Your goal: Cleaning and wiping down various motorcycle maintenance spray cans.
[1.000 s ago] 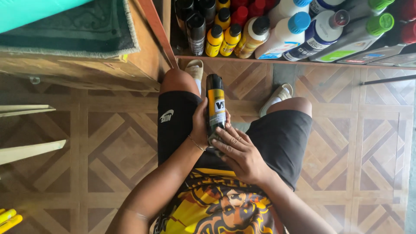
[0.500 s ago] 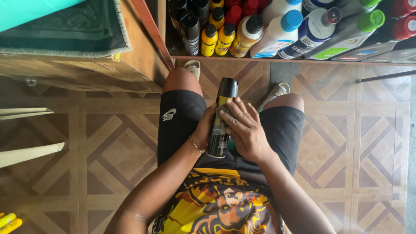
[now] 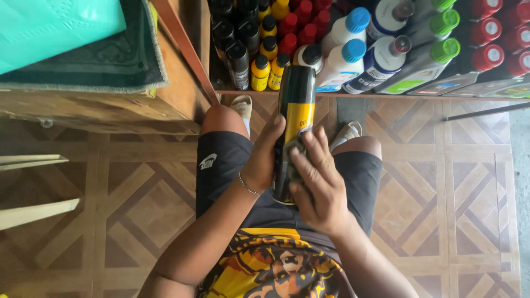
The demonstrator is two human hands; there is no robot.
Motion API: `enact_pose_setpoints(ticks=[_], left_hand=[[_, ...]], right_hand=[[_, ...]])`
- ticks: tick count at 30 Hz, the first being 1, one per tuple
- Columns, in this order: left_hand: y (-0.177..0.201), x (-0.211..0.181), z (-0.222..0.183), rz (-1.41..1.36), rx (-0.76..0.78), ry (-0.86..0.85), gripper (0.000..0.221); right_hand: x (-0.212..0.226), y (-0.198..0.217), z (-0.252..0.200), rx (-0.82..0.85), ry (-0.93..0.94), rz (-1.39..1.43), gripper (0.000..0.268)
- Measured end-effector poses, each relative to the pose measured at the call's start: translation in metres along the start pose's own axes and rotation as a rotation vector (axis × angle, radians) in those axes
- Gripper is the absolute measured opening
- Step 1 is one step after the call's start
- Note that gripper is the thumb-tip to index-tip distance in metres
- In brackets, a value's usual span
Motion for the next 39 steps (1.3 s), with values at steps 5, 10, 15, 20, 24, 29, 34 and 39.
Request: enact_pose_setpoints(ticks=[5,10,15,20,24,29,34,39], left_hand=[[-0.046,-0.032,0.002,0.107,0.131,-0.116,0.054],[-0.052,-0.030,-0.018,0.441,0.122,-0.208,0.055],[-0.100,-0.031,-0.042,0.583,0.293,-0.183,0.082],[-0.100,-0.020,-0.062,0.579,0.286,-0.074,0.063],[-0.095,-0.032,-0.061,0.675,0.246,-0.141,0.071],[-0.069,-0.051,-0.045,0.593,0.132,-0.209,0.066],[-0.068,-0.082,-0.036,0.762,0.097,-0.329,0.057],[-0.061,-0.082,-0.029,0.574,0.062,-0.286,0.061]], right_hand=[[0.017,0.003,-0.019,0.116,-0.109,0.005,0.043],[0.016,0.007,-0.026,0.096,-0.141,0.021,0.044],[0.011,0.029,-0.025,-0.077,-0.133,-0.002,0.042],[0.009,0.046,-0.005,-0.132,-0.207,-0.004,0.047],[0.011,0.035,-0.007,-0.110,-0.218,0.010,0.049],[0.026,0.005,-0.013,0.014,-0.127,0.082,0.051],[0.042,-0.015,-0.028,0.128,-0.057,0.074,0.049],[0.038,-0.020,-0.037,0.152,-0.099,0.088,0.050]])
Point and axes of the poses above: each hand's wrist, its own z-axis towards the middle knuckle, its own y-axis out of the back of the hand, x = y × z, the point moved 9 cm from there along z, towards the middle knuckle, and after that the axes turned 9 degrees about x, right-handed, at the moved point
